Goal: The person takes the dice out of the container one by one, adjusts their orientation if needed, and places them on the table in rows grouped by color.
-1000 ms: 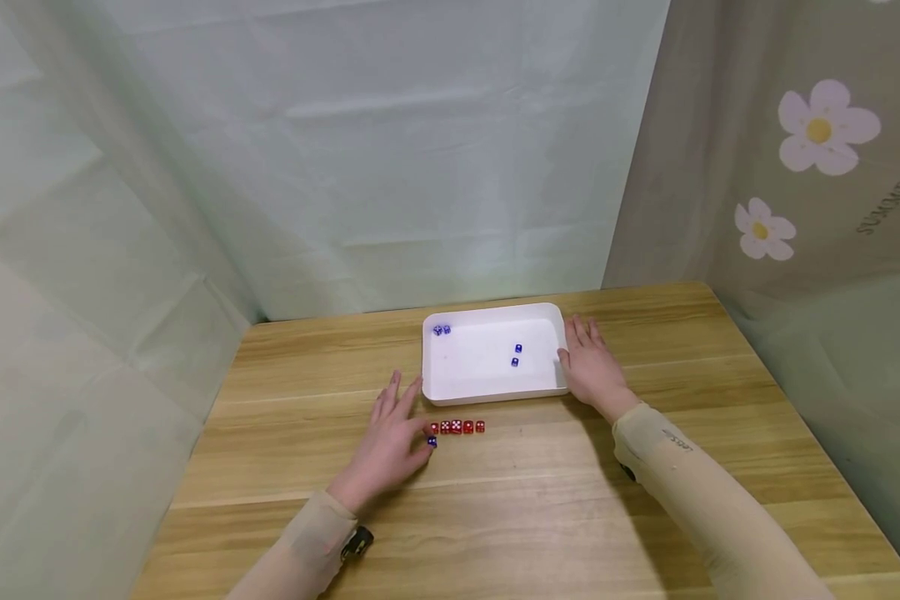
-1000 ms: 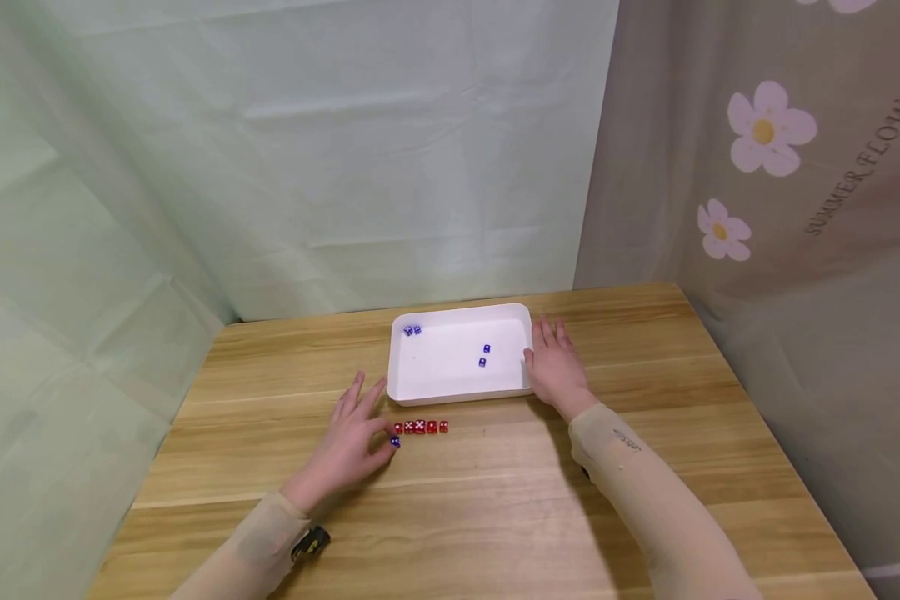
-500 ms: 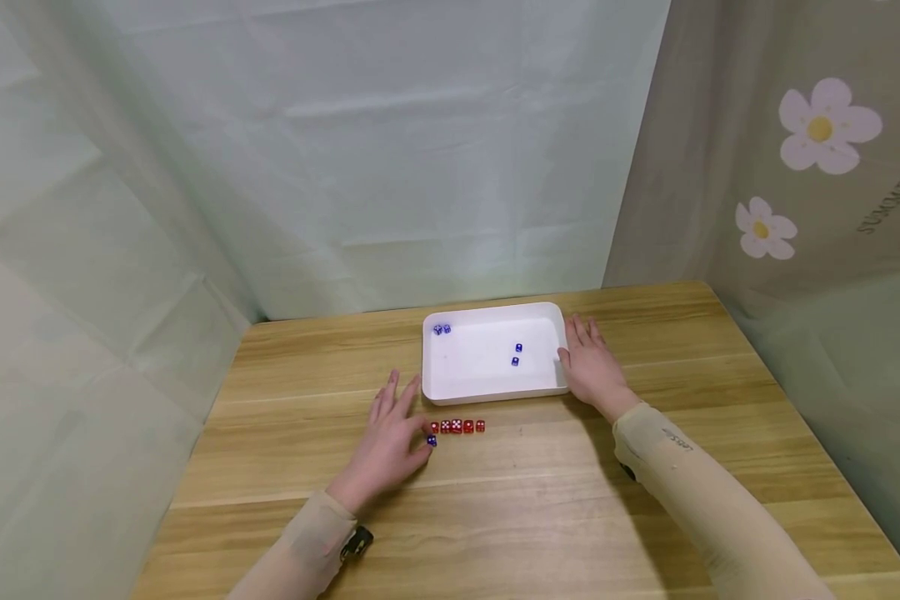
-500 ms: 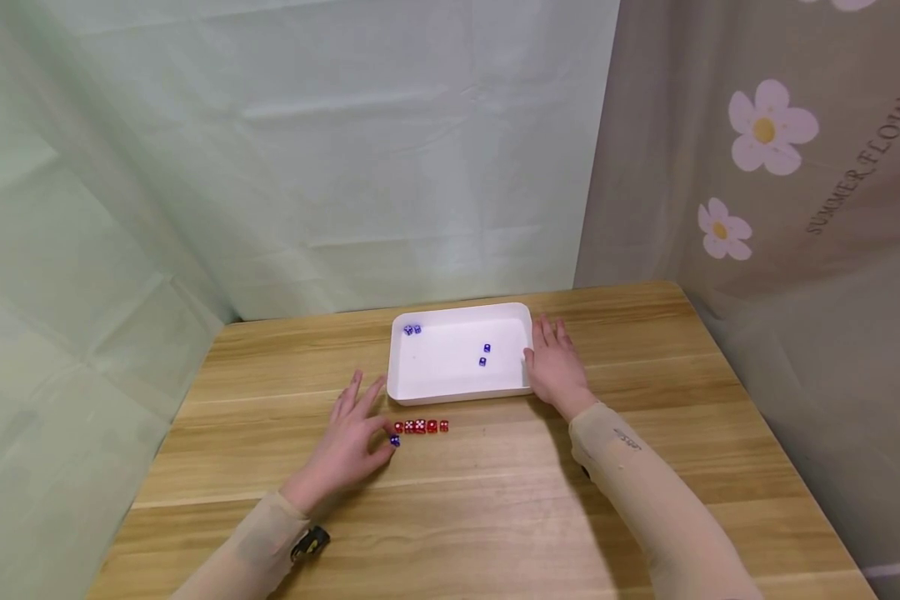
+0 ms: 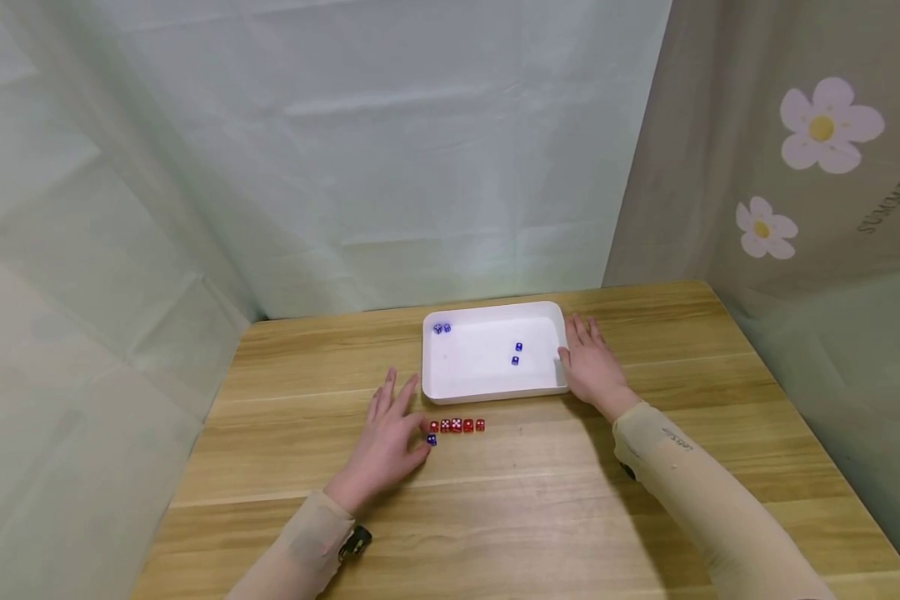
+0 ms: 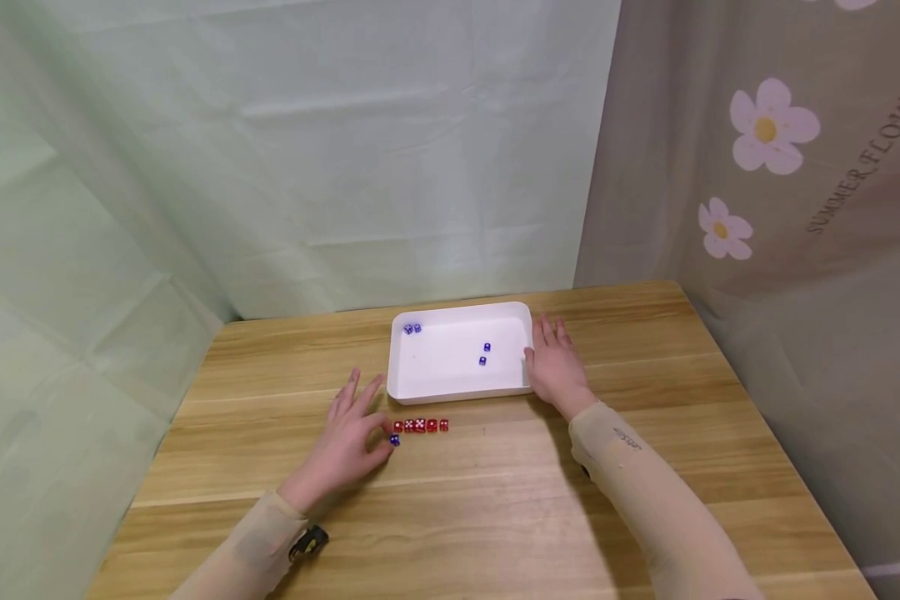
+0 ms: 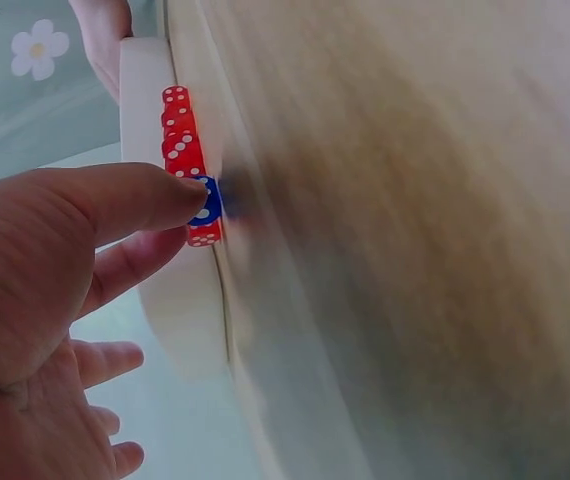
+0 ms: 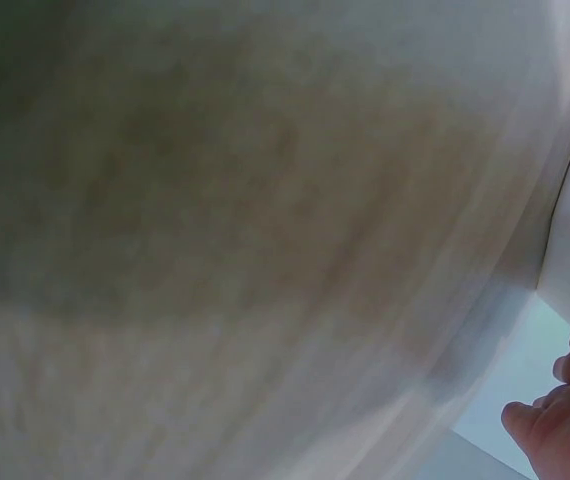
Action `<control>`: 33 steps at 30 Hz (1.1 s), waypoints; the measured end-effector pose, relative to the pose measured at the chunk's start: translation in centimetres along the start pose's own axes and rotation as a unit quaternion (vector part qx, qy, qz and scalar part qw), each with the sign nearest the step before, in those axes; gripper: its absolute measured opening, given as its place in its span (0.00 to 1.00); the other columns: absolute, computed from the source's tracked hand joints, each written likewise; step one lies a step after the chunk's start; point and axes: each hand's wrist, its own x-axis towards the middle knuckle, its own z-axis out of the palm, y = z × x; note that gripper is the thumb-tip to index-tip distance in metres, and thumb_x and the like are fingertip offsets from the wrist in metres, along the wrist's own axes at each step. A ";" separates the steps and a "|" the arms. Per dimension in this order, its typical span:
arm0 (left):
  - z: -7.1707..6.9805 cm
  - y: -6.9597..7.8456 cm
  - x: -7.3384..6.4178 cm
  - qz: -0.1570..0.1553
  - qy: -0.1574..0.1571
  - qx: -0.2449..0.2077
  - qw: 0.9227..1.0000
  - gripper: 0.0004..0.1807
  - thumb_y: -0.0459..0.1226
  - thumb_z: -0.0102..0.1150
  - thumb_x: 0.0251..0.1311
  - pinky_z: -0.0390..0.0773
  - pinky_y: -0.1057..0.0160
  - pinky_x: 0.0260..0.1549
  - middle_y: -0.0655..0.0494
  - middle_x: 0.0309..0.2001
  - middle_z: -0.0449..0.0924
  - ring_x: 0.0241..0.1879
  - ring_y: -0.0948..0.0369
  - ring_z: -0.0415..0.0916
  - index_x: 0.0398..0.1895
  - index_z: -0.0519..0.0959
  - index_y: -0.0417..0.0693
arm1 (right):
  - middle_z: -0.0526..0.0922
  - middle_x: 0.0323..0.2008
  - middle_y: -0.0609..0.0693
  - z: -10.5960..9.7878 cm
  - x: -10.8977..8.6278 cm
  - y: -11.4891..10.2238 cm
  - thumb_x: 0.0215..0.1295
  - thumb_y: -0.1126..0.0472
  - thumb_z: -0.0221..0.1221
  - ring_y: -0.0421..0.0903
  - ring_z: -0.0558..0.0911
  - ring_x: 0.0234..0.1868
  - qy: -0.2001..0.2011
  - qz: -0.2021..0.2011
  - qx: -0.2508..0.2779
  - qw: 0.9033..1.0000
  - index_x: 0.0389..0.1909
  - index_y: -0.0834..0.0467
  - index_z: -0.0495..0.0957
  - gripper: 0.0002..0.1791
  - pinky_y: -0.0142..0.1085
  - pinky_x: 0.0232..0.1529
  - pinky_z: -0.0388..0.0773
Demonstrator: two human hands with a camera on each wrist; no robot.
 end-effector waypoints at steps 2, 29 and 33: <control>0.0 -0.1 0.0 0.003 0.003 -0.001 1.000 0.14 0.40 0.83 0.50 0.46 0.28 0.77 0.39 0.84 0.54 0.84 0.35 0.32 0.31 0.83 0.62 | 0.43 0.84 0.69 0.0 0.0 0.0 0.88 0.52 0.38 0.71 0.41 0.84 0.000 0.000 0.001 1.000 0.84 0.71 0.43 0.37 0.57 0.83 0.42; -0.7 0.3 -0.1 0.004 0.028 -0.038 0.999 0.14 0.40 0.84 0.50 0.41 0.29 0.78 0.39 0.83 0.55 0.84 0.36 0.32 0.33 0.84 0.59 | 0.44 0.84 0.71 0.0 -0.2 0.0 0.88 0.54 0.38 0.72 0.41 0.83 0.003 -0.011 -0.011 1.000 0.82 0.74 0.44 0.36 0.58 0.83 0.42; -1.2 0.7 0.2 -0.005 0.031 -0.053 0.998 0.13 0.40 0.84 0.51 0.39 0.30 0.78 0.41 0.84 0.53 0.85 0.37 0.30 0.34 0.85 0.57 | 0.43 0.84 0.71 0.0 -0.2 0.0 0.88 0.54 0.38 0.72 0.40 0.83 0.002 -0.009 -0.009 1.000 0.83 0.73 0.44 0.36 0.58 0.83 0.42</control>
